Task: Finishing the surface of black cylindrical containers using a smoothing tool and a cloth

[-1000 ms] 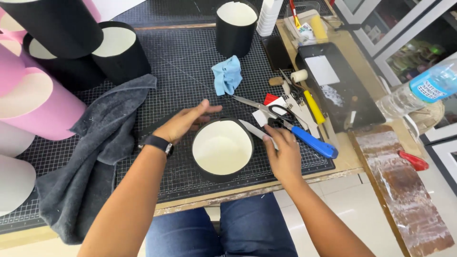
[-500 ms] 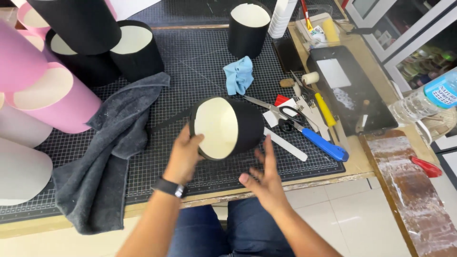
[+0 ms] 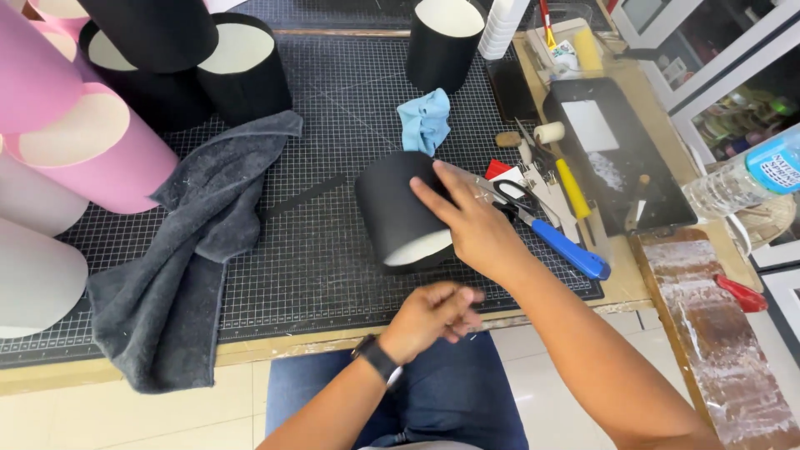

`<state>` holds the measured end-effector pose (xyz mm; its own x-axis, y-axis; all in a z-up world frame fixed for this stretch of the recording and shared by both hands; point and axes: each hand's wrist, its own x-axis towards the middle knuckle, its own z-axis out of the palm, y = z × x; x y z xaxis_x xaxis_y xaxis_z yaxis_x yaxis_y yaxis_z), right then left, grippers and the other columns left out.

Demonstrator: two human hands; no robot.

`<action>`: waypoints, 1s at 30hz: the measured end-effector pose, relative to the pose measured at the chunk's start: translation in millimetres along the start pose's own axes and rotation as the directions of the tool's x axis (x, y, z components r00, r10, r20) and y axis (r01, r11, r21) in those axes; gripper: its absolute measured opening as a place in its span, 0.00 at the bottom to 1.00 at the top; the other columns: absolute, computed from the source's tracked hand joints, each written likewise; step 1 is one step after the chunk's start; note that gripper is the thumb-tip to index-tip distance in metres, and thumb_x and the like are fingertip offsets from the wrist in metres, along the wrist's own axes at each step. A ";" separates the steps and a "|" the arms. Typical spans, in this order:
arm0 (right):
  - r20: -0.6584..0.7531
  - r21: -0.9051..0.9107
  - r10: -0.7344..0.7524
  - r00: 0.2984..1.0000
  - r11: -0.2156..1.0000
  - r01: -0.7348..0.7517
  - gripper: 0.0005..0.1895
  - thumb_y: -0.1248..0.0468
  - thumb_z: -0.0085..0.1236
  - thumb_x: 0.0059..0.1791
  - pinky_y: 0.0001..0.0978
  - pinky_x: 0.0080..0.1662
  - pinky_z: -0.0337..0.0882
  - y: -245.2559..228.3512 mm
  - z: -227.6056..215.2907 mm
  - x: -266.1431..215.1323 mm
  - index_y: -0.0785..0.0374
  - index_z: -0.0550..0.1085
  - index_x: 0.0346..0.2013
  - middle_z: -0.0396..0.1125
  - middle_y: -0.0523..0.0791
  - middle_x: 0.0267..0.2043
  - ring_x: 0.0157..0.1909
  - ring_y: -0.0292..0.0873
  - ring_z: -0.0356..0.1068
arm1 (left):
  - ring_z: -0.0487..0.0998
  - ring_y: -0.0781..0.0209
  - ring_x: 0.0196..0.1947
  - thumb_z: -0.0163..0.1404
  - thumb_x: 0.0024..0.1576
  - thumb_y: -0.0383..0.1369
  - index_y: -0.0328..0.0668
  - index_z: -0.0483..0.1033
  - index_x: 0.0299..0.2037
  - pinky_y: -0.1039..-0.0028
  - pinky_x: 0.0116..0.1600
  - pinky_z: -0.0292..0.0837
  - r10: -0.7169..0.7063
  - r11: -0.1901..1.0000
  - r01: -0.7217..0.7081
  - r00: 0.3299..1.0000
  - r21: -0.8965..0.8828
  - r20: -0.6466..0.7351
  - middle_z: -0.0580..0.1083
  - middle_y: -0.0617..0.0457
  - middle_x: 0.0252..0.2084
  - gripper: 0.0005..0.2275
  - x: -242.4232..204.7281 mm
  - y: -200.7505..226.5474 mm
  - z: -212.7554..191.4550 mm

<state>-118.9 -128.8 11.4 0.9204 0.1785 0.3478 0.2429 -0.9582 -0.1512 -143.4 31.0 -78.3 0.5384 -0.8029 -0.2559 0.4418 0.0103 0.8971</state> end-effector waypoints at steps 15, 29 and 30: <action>0.202 0.179 0.139 0.969 0.968 -0.176 0.50 0.70 0.65 0.40 0.56 0.54 0.75 -22.2 -17.9 -2.6 0.39 0.58 0.74 0.47 0.51 0.77 0.69 0.60 0.62 | 0.83 0.46 0.43 0.58 0.58 0.43 0.49 0.72 0.63 0.64 0.45 0.81 0.436 0.096 0.033 0.897 0.995 -0.072 0.78 0.44 0.43 0.24 22.5 -5.5 -59.7; 0.222 0.340 0.147 0.964 0.915 -0.217 0.39 0.57 0.67 0.45 0.52 0.54 0.76 -24.5 -34.4 -6.4 0.46 0.65 0.71 0.57 0.54 0.71 0.66 0.61 0.65 | 0.83 0.43 0.33 0.57 0.59 0.45 0.50 0.81 0.46 0.61 0.42 0.78 0.549 0.259 -0.043 0.828 0.965 -0.111 0.79 0.45 0.27 0.13 35.2 -19.5 -69.6; 0.220 0.331 0.145 0.965 0.919 -0.214 0.39 0.57 0.67 0.45 0.52 0.54 0.76 -25.0 -35.9 -4.7 0.46 0.65 0.71 0.57 0.54 0.71 0.66 0.61 0.65 | 0.83 0.42 0.33 0.56 0.60 0.43 0.47 0.81 0.46 0.61 0.41 0.78 0.539 0.302 -0.077 0.836 0.950 -0.104 0.79 0.44 0.28 0.11 34.2 -15.2 -69.9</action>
<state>-140.3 -113.7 46.8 0.9905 0.0821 0.1101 0.1278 -0.8450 -0.5194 -81.5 45.0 -125.8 0.7625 -0.6039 0.2321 -0.5900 -0.5017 0.6326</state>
